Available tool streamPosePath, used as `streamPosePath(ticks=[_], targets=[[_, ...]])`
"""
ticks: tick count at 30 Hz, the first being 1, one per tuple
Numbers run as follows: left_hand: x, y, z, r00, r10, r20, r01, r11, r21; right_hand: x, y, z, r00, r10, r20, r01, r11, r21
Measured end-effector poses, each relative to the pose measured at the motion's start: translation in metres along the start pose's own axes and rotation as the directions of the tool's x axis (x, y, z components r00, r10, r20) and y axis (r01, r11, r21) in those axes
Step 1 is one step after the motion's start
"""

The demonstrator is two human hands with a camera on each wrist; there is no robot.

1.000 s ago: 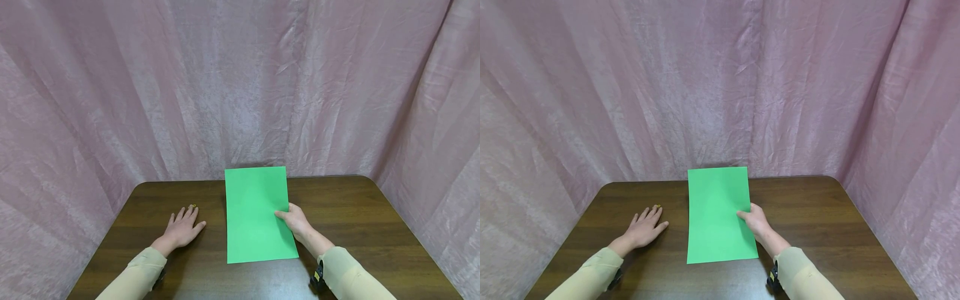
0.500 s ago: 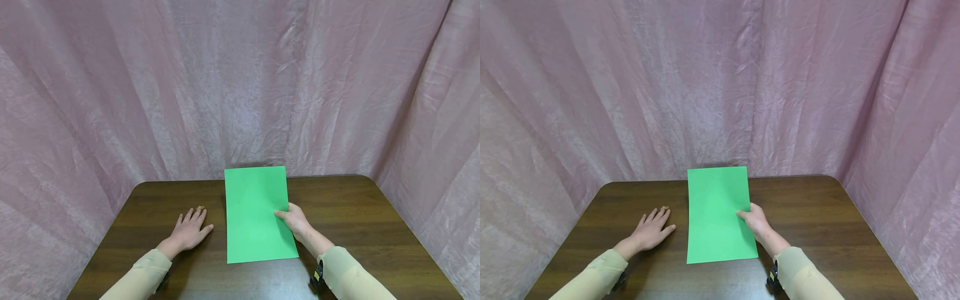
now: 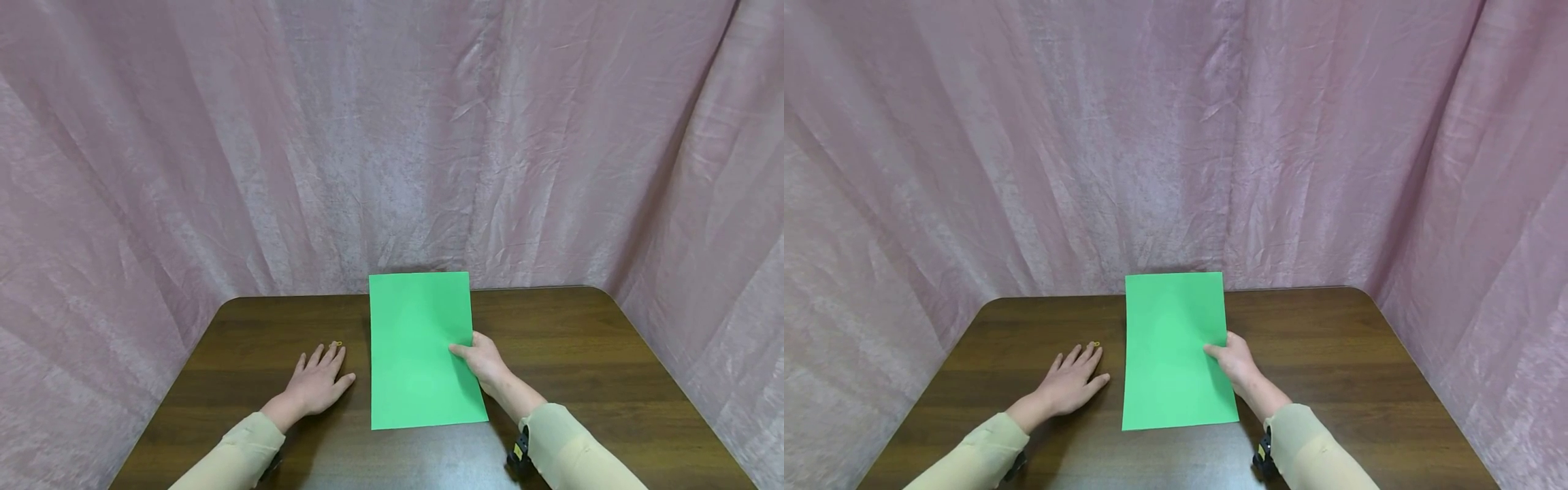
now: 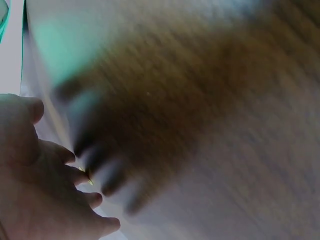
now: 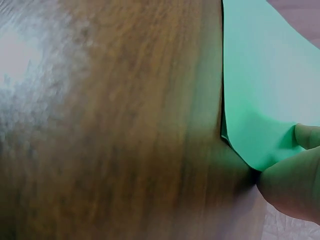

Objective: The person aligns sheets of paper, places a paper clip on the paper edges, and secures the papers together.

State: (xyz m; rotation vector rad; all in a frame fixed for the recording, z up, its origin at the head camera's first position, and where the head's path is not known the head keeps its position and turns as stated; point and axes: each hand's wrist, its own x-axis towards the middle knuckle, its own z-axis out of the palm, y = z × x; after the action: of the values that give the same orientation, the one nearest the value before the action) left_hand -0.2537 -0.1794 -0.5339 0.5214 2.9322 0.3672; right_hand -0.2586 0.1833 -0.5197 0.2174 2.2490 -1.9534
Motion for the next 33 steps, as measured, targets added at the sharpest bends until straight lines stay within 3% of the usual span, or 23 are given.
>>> streamPosePath(ticks=[22,29,33], targets=[[-0.003,0.005,-0.002,0.999,0.003,-0.040,-0.004,1.000,-0.023,-0.002,0.000,-0.004,1.000,-0.003,-0.008,0.003,1.000,0.019],[-0.004,0.005,-0.016,0.998,0.038,-0.053,-0.043,0.993,-0.106,-0.002,0.001,-0.003,1.000,-0.003,-0.008,0.003,1.000,0.023],[0.001,-0.003,-0.029,0.989,0.060,-0.134,-0.080,0.986,-0.144,-0.001,0.001,-0.003,1.000,-0.004,-0.002,0.004,1.000,0.025]])
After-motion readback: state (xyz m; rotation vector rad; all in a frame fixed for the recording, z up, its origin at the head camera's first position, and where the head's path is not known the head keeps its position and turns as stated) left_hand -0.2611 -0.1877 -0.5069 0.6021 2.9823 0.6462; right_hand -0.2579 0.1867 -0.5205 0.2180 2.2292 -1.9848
